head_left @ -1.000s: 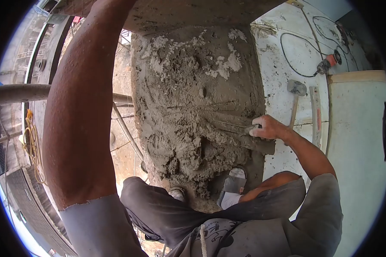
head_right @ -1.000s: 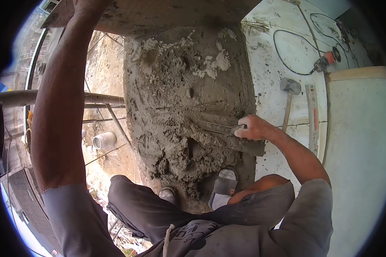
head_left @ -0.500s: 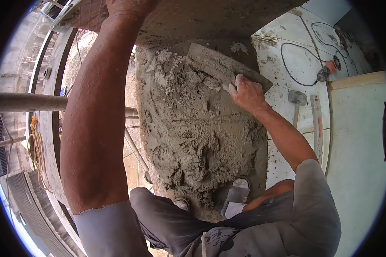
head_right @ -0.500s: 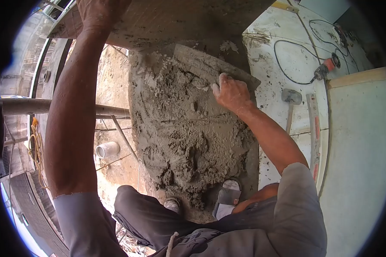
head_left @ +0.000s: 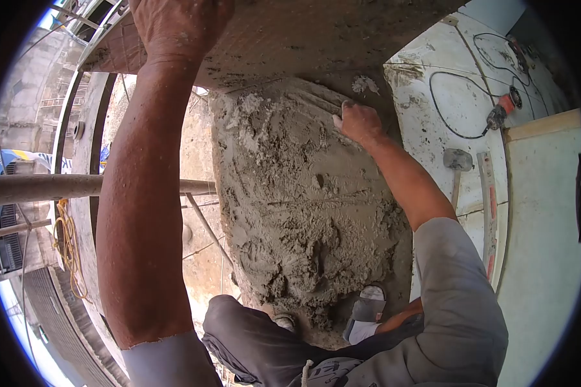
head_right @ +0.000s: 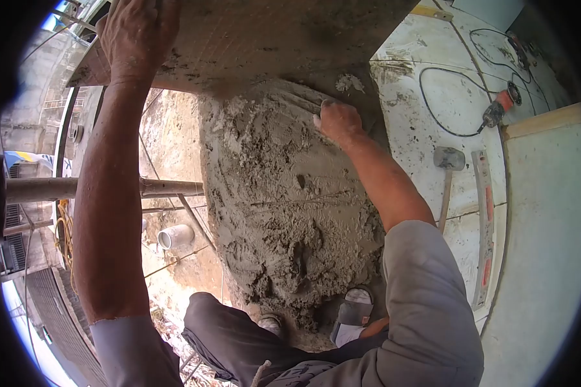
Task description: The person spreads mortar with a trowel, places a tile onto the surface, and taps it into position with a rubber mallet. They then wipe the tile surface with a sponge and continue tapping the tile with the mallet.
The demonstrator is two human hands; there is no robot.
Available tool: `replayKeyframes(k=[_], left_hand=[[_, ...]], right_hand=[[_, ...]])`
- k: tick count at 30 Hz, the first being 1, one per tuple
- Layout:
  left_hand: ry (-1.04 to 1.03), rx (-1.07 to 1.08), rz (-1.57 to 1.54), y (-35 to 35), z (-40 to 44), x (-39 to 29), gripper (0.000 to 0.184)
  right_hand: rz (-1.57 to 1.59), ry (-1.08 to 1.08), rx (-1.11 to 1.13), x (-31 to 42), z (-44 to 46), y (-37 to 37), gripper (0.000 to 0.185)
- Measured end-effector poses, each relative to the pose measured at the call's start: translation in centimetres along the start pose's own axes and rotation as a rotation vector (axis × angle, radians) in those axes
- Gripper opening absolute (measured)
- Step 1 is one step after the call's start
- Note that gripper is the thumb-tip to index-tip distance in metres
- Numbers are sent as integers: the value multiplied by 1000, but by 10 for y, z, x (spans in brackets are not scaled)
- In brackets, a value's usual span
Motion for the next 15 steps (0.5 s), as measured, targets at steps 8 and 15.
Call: replayKeyframes(k=[8,15], left_hand=[[31,41,39,3,-1,1,38],[37,12,1,1,1,4,37]], right_hand=[[98,-440,57,-32,-45,6,45],[614,-768,83,10,-48,-29,57]])
Point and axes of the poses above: each hand's wrist, its own z-axis towards the middle knuckle, its own y-axis out of the back of the hand, x = y × z, the point moved 6 cm from there along z, towards the middle knuckle, and after that the axes turned 8 degrees about y, right-handed, at the moved point
